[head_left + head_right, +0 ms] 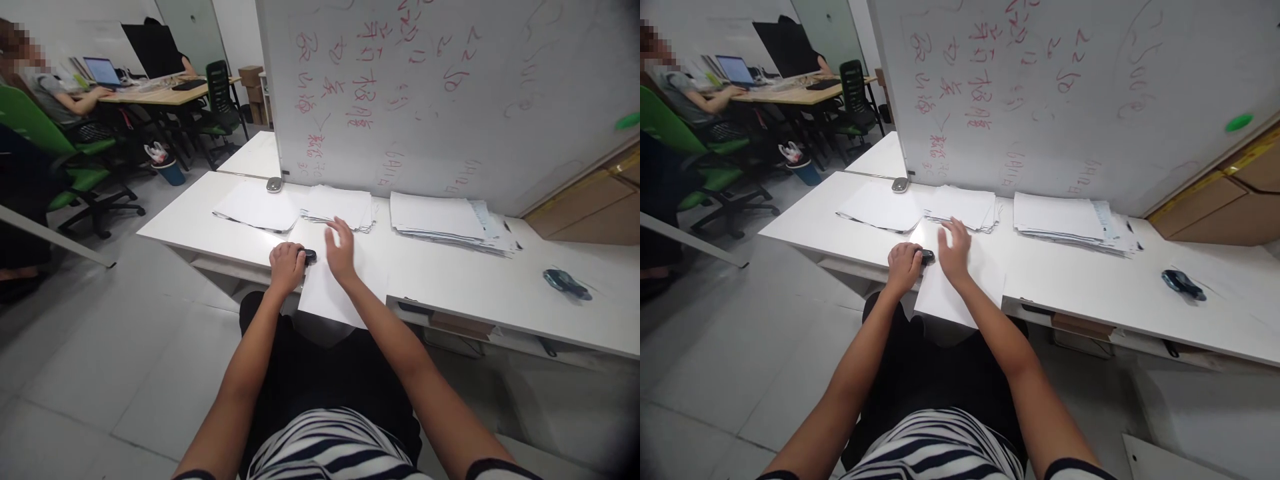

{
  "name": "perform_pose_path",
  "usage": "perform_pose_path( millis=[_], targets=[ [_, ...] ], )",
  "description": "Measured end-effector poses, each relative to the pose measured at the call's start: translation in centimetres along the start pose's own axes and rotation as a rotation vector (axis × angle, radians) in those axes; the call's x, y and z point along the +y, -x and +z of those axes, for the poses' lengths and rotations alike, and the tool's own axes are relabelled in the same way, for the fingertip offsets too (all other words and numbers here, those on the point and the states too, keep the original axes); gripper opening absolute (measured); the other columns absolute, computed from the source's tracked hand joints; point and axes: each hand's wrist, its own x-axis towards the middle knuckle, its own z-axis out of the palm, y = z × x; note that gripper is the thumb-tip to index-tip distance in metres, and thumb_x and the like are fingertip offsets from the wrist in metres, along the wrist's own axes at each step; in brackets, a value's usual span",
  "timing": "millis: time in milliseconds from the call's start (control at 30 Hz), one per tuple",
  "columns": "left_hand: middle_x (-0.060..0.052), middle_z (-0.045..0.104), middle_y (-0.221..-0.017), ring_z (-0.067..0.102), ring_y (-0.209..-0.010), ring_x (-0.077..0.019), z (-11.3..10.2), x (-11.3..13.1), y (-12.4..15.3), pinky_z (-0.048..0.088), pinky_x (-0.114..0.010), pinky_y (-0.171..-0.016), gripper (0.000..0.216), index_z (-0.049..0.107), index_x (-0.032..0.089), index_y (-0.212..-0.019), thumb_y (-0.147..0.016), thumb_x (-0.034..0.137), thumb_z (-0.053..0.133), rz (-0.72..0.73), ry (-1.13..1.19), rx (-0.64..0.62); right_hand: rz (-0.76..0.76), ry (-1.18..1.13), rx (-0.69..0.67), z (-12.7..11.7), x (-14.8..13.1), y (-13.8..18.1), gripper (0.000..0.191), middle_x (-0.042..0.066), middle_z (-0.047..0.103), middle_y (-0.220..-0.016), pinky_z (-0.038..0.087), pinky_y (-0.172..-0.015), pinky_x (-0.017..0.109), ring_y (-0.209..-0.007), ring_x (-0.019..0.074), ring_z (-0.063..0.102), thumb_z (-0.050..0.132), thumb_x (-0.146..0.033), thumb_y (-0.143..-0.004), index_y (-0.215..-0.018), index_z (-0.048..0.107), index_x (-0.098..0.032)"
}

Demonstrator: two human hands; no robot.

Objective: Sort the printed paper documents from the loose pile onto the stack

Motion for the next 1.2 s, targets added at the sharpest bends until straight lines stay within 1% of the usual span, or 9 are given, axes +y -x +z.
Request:
perform_pose_path(
  millis=[133, 233, 300, 400, 467, 700, 833, 1000, 1200],
  targets=[
    [-0.006, 0.056, -0.117, 0.04, -0.119, -0.0237, 0.0, -0.1, 0.1, 0.026, -0.044, -0.105, 0.029, 0.055, 0.026, -0.11, -0.094, 0.035, 0.033, -0.004, 0.014, -0.009, 0.115, -0.137, 0.249, -8.0, 2.7, 8.4, 0.027, 0.007, 0.062, -0.111, 0.042, -0.096, 0.042, -0.107, 0.0206, 0.057, 0.047, -0.041, -0.09, -0.099, 0.063, -0.021],
    [-0.006, 0.055, -0.119, 0.039, -0.12, -0.0243, 0.1, -0.2, 0.1, 0.025, -0.044, -0.106, 0.03, 0.055, 0.025, -0.112, -0.094, 0.035, 0.033, -0.003, 0.016, -0.019, 0.385, -0.135, 0.453, -11.8, 6.1, 13.1, 0.03, 0.005, 0.064, -0.101, 0.045, -0.091, 0.039, -0.098, 0.0196, 0.06, 0.053, -0.046, -0.085, -0.096, 0.061, -0.019],
    [-0.007, 0.055, -0.119, 0.039, -0.121, -0.0249, 0.1, -0.2, 0.0, 0.025, -0.045, -0.106, 0.031, 0.055, 0.025, -0.113, -0.095, 0.036, 0.032, -0.002, 0.016, -0.022, 0.596, -0.195, 0.345, -12.8, 7.6, 14.5, 0.039, 0.006, 0.066, -0.104, 0.048, -0.084, 0.036, -0.097, 0.0203, 0.061, 0.057, -0.052, -0.081, -0.103, 0.06, -0.02],
    [-0.007, 0.055, -0.119, 0.038, -0.122, -0.0254, 0.1, -0.1, 0.0, 0.025, -0.045, -0.106, 0.032, 0.055, 0.025, -0.113, -0.094, 0.035, 0.032, -0.011, 0.014, -0.025, 0.81, -0.339, -0.025, -13.0, 8.2, 14.5, 0.049, 0.007, 0.069, -0.104, 0.052, -0.067, 0.032, -0.088, 0.0221, 0.065, 0.06, -0.057, -0.077, -0.11, 0.062, -0.021],
    [-0.008, 0.055, -0.119, 0.038, -0.122, -0.0254, 0.0, 0.0, -0.1, 0.025, -0.045, -0.106, 0.032, 0.055, 0.025, -0.114, -0.094, 0.035, 0.032, -0.016, 0.01, -0.033, 0.814, -0.392, -0.167, -12.7, 7.8, 13.9, 0.05, 0.007, 0.07, -0.102, 0.052, -0.059, 0.03, -0.079, 0.0215, 0.065, 0.062, -0.056, -0.077, -0.112, 0.062, -0.021],
    [-0.008, 0.054, -0.121, 0.039, -0.121, -0.0255, -0.3, 0.0, 0.0, 0.028, -0.044, -0.104, 0.033, 0.055, 0.025, -0.116, -0.094, 0.036, 0.032, -0.017, 0.001, -0.038, 0.711, -0.233, -0.139, -13.9, 6.4, 13.3, 0.047, 0.006, 0.072, -0.084, 0.053, -0.055, 0.034, -0.058, 0.0191, 0.061, 0.064, -0.056, -0.075, -0.102, 0.066, -0.017],
    [-0.008, 0.054, -0.122, 0.038, -0.121, -0.0254, -0.2, -0.2, 0.0, 0.029, -0.043, -0.103, 0.034, 0.055, 0.024, -0.117, -0.094, 0.036, 0.032, 0.003, 0.004, -0.035, 0.75, -0.192, -0.012, -17.1, 5.9, 13.4, 0.05, 0.008, 0.073, -0.087, 0.054, -0.057, 0.036, -0.067, 0.0244, 0.067, 0.067, -0.055, -0.073, -0.106, 0.067, -0.018],
    [-0.009, 0.054, -0.122, 0.038, -0.121, -0.0266, 0.1, -0.5, -0.1, 0.029, -0.044, -0.103, 0.035, 0.056, 0.024, -0.116, -0.094, 0.037, 0.033, 0.012, 0.002, -0.023, 0.625, -0.24, 0.14, -20.6, 5.8, 13.4, 0.046, 0.009, 0.072, -0.102, 0.053, -0.081, 0.041, -0.092, 0.027, 0.067, 0.071, -0.05, -0.072, -0.107, 0.068, -0.02],
    [-0.008, 0.054, -0.121, 0.038, -0.121, -0.0274, 0.3, -0.5, -0.1, 0.029, -0.045, -0.103, 0.034, 0.056, 0.024, -0.116, -0.094, 0.037, 0.033, 0.007, 0.003, -0.006, 0.605, -0.287, 0.135, -20.9, 6.7, 13.2, 0.044, 0.008, 0.073, -0.1, 0.052, -0.085, 0.043, -0.091, 0.0258, 0.068, 0.072, -0.049, -0.071, -0.106, 0.068, -0.022]
  ],
)
